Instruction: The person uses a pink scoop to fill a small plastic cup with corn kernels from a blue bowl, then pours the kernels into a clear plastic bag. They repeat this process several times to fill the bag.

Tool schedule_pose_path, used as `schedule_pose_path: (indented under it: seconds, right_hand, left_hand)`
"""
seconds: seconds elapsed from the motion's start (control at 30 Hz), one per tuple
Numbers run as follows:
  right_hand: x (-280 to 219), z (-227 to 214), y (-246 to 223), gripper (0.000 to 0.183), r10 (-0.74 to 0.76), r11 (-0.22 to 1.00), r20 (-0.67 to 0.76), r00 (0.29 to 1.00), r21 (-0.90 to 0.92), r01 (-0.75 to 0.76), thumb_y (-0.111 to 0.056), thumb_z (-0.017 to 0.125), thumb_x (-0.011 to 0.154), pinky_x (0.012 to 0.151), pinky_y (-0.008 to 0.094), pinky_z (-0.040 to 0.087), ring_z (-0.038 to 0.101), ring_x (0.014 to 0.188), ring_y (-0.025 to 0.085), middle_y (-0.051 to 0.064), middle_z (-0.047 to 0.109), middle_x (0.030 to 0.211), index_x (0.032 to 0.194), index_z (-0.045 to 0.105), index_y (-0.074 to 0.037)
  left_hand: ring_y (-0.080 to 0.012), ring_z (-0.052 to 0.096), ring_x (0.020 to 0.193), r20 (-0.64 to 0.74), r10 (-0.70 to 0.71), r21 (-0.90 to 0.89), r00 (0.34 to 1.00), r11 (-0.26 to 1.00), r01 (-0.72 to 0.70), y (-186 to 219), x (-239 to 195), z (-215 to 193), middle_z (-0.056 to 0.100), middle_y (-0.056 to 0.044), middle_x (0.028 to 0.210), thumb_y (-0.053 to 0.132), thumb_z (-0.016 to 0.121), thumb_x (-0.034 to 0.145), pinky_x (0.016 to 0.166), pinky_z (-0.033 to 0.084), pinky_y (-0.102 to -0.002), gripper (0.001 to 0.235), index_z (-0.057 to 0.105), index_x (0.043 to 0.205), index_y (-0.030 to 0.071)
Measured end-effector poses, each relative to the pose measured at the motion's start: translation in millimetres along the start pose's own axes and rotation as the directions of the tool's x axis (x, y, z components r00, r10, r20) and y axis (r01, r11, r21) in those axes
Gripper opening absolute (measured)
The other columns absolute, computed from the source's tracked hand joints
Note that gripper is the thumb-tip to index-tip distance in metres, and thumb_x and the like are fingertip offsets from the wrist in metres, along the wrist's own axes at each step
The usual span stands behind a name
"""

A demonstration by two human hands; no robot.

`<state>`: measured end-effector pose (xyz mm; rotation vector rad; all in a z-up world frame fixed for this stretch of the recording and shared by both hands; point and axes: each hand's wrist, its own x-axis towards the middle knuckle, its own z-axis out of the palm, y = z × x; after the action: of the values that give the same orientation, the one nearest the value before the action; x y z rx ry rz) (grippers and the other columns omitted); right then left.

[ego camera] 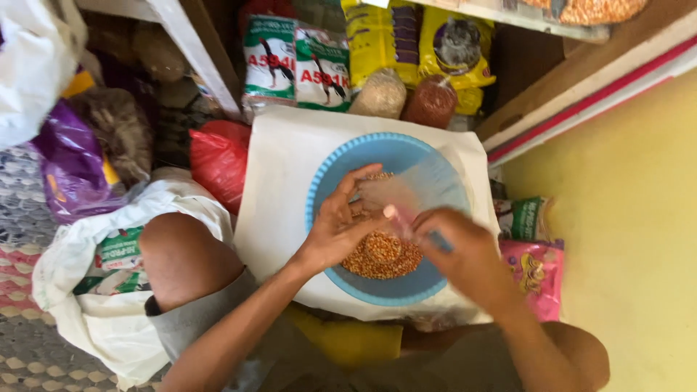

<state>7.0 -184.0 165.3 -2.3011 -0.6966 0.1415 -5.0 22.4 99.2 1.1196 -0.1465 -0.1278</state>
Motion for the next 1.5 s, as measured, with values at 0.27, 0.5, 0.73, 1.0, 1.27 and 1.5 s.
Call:
schedule_pose_path:
  seconds: [0.27, 0.5, 0.73, 1.0, 1.27, 1.5]
  right_hand:
    - [-18, 47, -11, 0.033, -0.061, 0.996, -0.001, 0.998, 0.062, 0.061, -0.029, 0.079, 0.069, 0.066, 0.027, 0.048, 0.058, 0.071, 0.014, 0.0, 0.064, 0.081, 0.07, 0.051, -0.011]
    - [-42, 79, -35, 0.021, -0.021, 0.999, -0.252, 0.967, -0.03, 0.014, -0.004, 0.075, 0.069, 0.059, 0.03, 0.045, 0.055, 0.066, 0.018, 0.002, 0.06, 0.075, 0.08, 0.058, -0.006]
    - [-31, 64, -23, 0.029, 0.285, 0.958, -0.238, 0.928, 0.065, -0.278, -0.011, 0.069, 0.083, 0.059, 0.026, 0.052, 0.061, 0.066, 0.013, 0.004, 0.069, 0.086, 0.112, 0.065, -0.005]
    - [-50, 98, 16, 0.018, 0.534, 0.329, 0.205, 0.82, 0.843, -0.425, 0.019, 0.067, 0.076, 0.086, 0.036, 0.058, 0.066, 0.086, 0.024, 0.019, 0.07, 0.098, 0.091, 0.068, 0.008]
    - [-70, 122, -2, 0.012, 0.443, 0.39, -0.023, 0.896, 0.905, -0.169, 0.011, 0.066, 0.082, 0.088, 0.037, 0.057, 0.069, 0.099, 0.027, 0.017, 0.068, 0.106, 0.092, 0.063, 0.006]
    - [-75, 110, 17, 0.006, 0.383, -0.11, 0.339, 0.859, 0.94, -0.322, -0.001, 0.061, 0.087, 0.074, 0.037, 0.057, 0.056, 0.061, 0.015, 0.01, 0.057, 0.076, 0.09, 0.056, 0.001]
  left_hand:
    - [-0.0065, 0.049, 0.057, -0.259, 0.233, 0.504, 0.937, 0.86, -0.074, 17, -42, -6, 0.065, -0.002, 0.077, 0.0, 0.071, 0.083, 0.05, 0.041, -0.02, 0.014, 0.069, 0.097, 0.002]
    - [-0.0101, 0.056, 0.059, -0.336, 0.564, 0.738, 0.755, 0.655, -0.161, 28, -80, 24, 0.063, -0.003, 0.071, -0.004, 0.075, 0.074, 0.056, 0.049, -0.021, 0.012, 0.066, 0.079, 0.003]
    - [-0.0108, 0.059, 0.072, -0.428, 0.211, 0.385, 0.879, 0.922, -0.034, 9, -108, 7, 0.066, -0.004, 0.078, -0.004, 0.075, 0.076, 0.071, 0.052, -0.024, 0.011, 0.067, 0.08, 0.002]
    - [-0.0209, 0.062, 0.099, -0.469, -0.246, -0.39, 0.848, 0.919, 0.051, -18, -132, -17, 0.067, -0.015, 0.114, -0.015, 0.062, 0.082, 0.09, 0.048, -0.034, 0.02, 0.056, 0.075, 0.002]
    - [-0.0154, 0.052, 0.074, -0.438, -0.25, -0.486, 0.863, 0.874, 0.007, -39, -149, -13, 0.059, -0.01, 0.081, -0.011, 0.055, 0.09, 0.072, 0.043, -0.029, 0.016, 0.058, 0.102, -0.002]
    - [-0.0205, 0.055, 0.091, -0.301, -0.507, -0.671, 0.808, 0.715, 0.198, -27, -129, -13, 0.06, -0.016, 0.098, 0.005, 0.057, 0.092, 0.087, 0.051, -0.034, 0.015, 0.063, 0.092, -0.009]
